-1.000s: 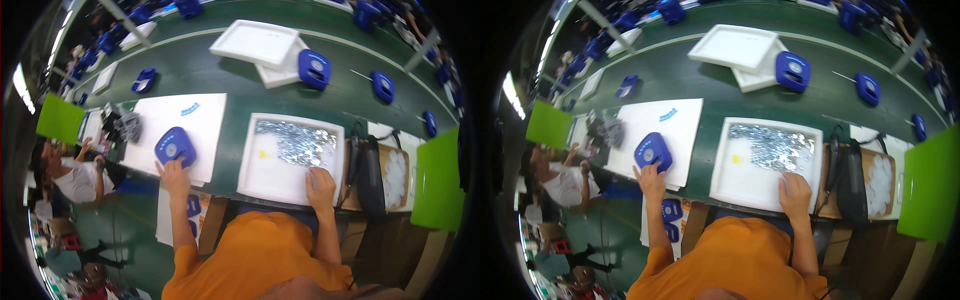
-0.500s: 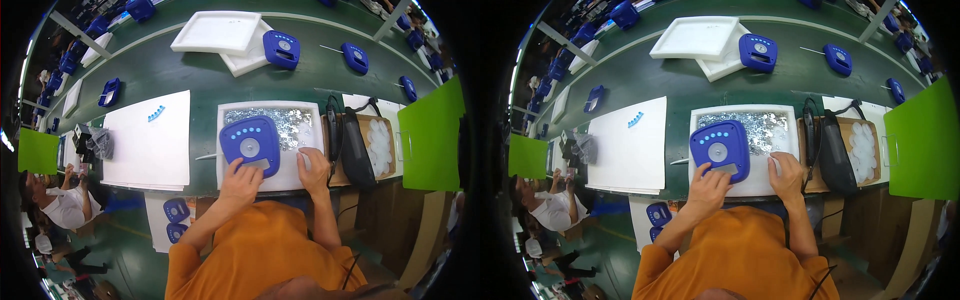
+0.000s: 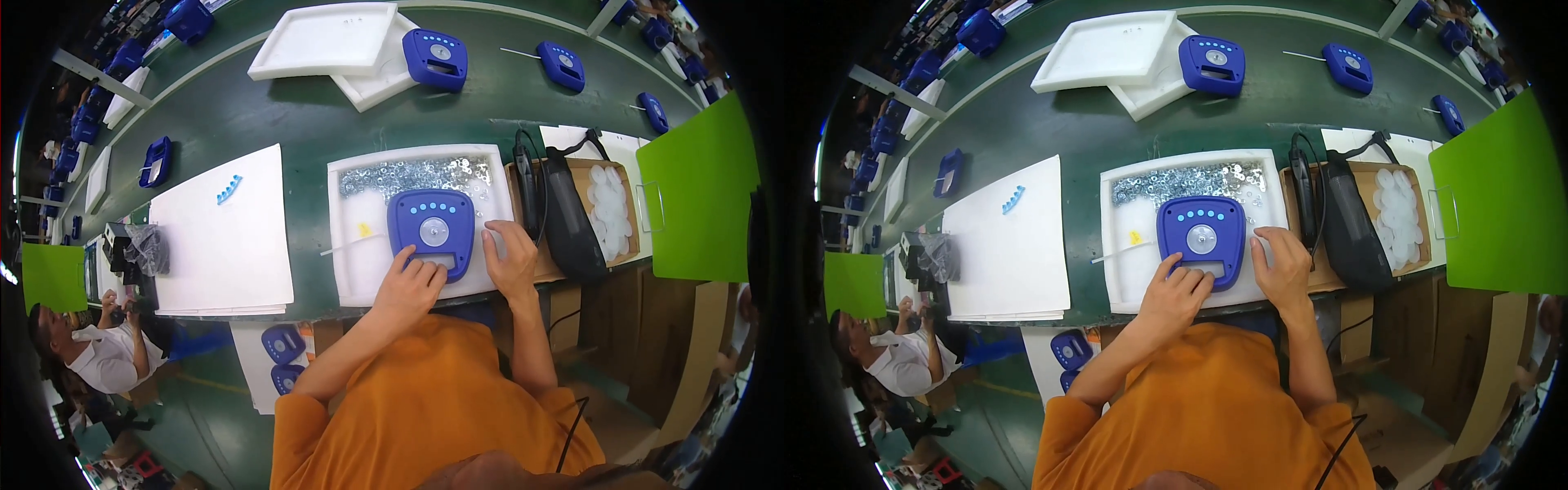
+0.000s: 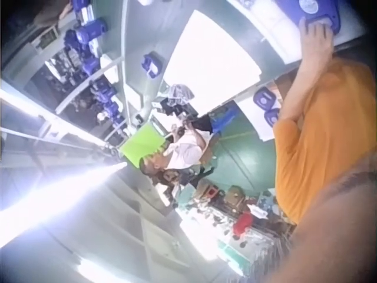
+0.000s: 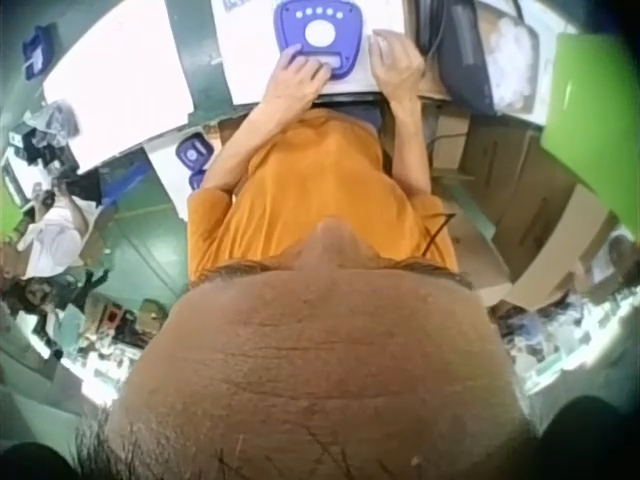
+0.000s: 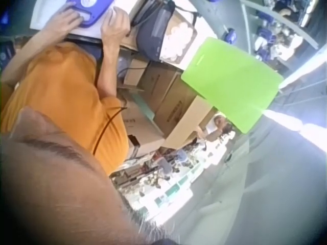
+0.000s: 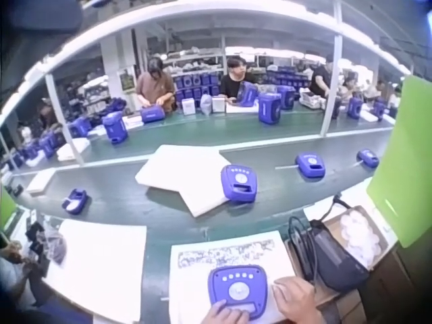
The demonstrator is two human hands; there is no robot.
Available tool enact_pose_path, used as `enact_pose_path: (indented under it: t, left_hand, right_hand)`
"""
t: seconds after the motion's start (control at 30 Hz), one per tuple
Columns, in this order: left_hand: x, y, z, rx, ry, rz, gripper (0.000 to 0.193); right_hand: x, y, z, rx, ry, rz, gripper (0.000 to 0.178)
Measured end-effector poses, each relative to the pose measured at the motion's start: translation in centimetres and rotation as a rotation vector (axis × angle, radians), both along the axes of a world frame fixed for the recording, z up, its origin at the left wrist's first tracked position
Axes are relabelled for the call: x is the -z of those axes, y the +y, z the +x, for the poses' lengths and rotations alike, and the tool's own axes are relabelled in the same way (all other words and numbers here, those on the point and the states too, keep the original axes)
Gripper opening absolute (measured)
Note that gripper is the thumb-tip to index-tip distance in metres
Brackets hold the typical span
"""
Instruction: The person assembles electronic components into a blue plastic housing using an electric screwdriver to secure small screws from a plastic tray.
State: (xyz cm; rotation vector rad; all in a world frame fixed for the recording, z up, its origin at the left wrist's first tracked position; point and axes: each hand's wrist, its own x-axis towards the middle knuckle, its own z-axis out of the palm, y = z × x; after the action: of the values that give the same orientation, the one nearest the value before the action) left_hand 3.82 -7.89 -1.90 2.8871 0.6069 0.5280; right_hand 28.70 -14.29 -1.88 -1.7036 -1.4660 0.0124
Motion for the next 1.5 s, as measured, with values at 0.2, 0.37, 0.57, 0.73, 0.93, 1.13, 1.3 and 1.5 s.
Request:
enact_pose_path:
  t: [0.2,0.37,0.57,0.73,0.93,1.13,1.3,1.5]
  left_hand:
    - [0.5,-0.5,0.3,-0.019,-0.019,-0.039,0.027]
    - [0.3,-0.2,0.4,-0.02,-0.016,-0.026,0.028]
    - [-0.7,2.7,-0.6,-0.19,-0.211,-0.105,0.04]
    - [0.3,3.2,-0.7,-0.205,-0.203,-0.12,0.042]
    - [0.9,3.0,-0.6,-0.201,-0.225,-0.135,0.041]
    - [1.3,3.2,-0.3,-0.205,-0.248,-0.122,0.038]
    - [1.3,3.3,-0.5,-0.199,-0.263,-0.138,0.035]
    - [1.2,3.4,-0.3,-0.191,-0.293,-0.152,0.034]
  right_hand:
    - [-1.3,1.3,2.9,0.068,-0.001,0.024,0.016]
    - [-0.9,3.2,7.4,0.28,-0.263,-0.062,0.025]
    - [-0.7,5.3,9.9,0.45,-0.266,-0.579,0.039]
    - [-0.7,6.7,10.7,0.288,-0.656,-0.263,0.045]
    - [-0.6,8.1,11.9,0.291,-0.501,-0.595,0.048]
    - [-2.9,6.3,13.5,0.454,0.02,-0.452,0.067]
    - [-9.1,1.5,11.3,0.182,0.743,0.002,0.047]
    - [-8.2,-1.1,4.2,-0.12,1.329,0.046,0.066]
